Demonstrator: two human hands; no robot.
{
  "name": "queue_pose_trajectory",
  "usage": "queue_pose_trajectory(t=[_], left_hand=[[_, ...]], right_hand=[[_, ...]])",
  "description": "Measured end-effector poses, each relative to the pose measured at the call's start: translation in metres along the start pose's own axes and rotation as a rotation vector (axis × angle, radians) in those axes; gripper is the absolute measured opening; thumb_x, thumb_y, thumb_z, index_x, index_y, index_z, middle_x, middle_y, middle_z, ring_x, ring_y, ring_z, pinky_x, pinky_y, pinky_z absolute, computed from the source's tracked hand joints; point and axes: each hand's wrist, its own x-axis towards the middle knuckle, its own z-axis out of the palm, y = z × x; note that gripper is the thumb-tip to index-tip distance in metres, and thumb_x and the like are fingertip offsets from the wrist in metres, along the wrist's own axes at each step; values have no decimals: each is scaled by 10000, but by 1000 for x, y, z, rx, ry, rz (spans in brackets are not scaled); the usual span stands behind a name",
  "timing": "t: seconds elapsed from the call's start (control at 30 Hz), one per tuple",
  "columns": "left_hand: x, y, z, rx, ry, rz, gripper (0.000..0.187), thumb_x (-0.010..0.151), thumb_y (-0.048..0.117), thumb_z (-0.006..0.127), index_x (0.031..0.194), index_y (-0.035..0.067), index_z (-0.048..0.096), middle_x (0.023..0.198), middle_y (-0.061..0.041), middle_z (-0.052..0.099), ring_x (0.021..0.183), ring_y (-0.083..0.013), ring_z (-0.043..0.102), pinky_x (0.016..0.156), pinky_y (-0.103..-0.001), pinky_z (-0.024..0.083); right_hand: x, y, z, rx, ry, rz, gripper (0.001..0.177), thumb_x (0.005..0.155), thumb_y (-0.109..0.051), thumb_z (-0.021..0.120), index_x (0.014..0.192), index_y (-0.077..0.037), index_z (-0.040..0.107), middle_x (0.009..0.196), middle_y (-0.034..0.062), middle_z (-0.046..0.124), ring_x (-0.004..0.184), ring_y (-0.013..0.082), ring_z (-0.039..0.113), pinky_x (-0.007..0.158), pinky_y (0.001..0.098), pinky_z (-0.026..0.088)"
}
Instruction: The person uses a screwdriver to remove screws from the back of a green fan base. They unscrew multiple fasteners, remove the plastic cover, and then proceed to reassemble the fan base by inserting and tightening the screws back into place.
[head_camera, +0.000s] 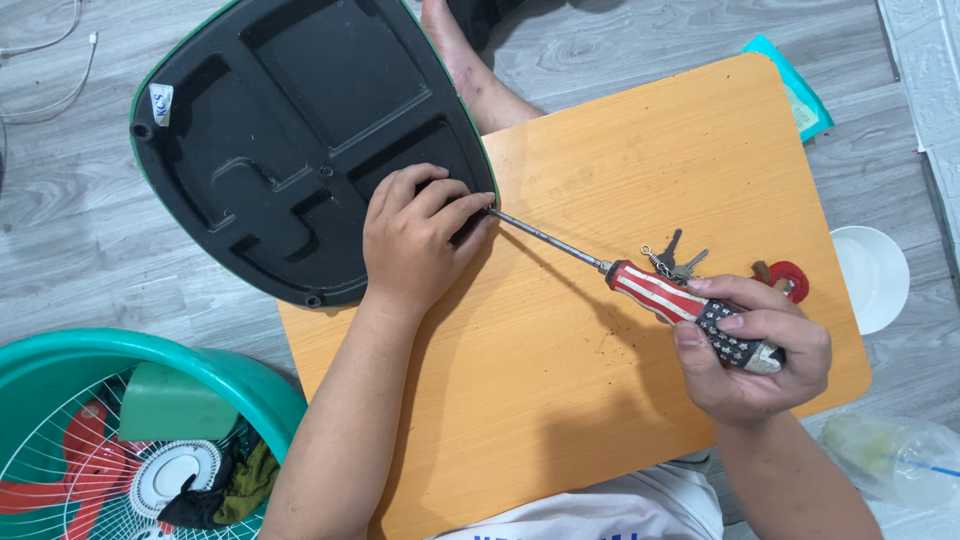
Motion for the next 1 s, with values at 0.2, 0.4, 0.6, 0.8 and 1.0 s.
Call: queue_pose_trajectory(t=[0.2,0.4,0.6,0.8,1.0], left_hand=[[-2,-1,2,19,-6,0,150,877,302,854,993,216,812,995,43,728,1143,-191,609,1023,-382,469],[-1,0,0,13,8,0,166,876,289,845,1010,198,814,1000,37,730,1131,-187,613,1018,-374,471],[-1,-1,1,11,-6,-6,176,879,292,833,1023,193,810,1002,30,734,1130,-186,613,1016,-374,480],[-2,-1,1,-2,10,3,145,863,260,845,982,191,799,996,35,726,1139,-190,608,1028,-379,476],[-3,-2,3,20,-6,-4,140,885,299,849,978,207,800,997,45,734,1153,-187,611,1029,-386,482]], right_hand=[[-1,2,-2,-5,6,29,405,899,-81,735,1085,-70,375,1086,264,638,1014,335,710,871,385,601],[-4,4,-2,14,15,48,402,894,-77,730,1085,-77,375,1090,257,636,1030,334,705,890,383,590],[-5,5,-1,26,17,22,398,900,-107,720,1079,-78,366,1078,268,630,995,335,711,863,380,599],[-4,3,1,7,20,5,403,909,-127,722,1081,-80,360,1080,266,629,980,329,707,866,396,613],[-2,5,0,-34,11,-9,407,919,-131,720,1098,-79,359,1074,256,636,995,333,716,852,376,612]])
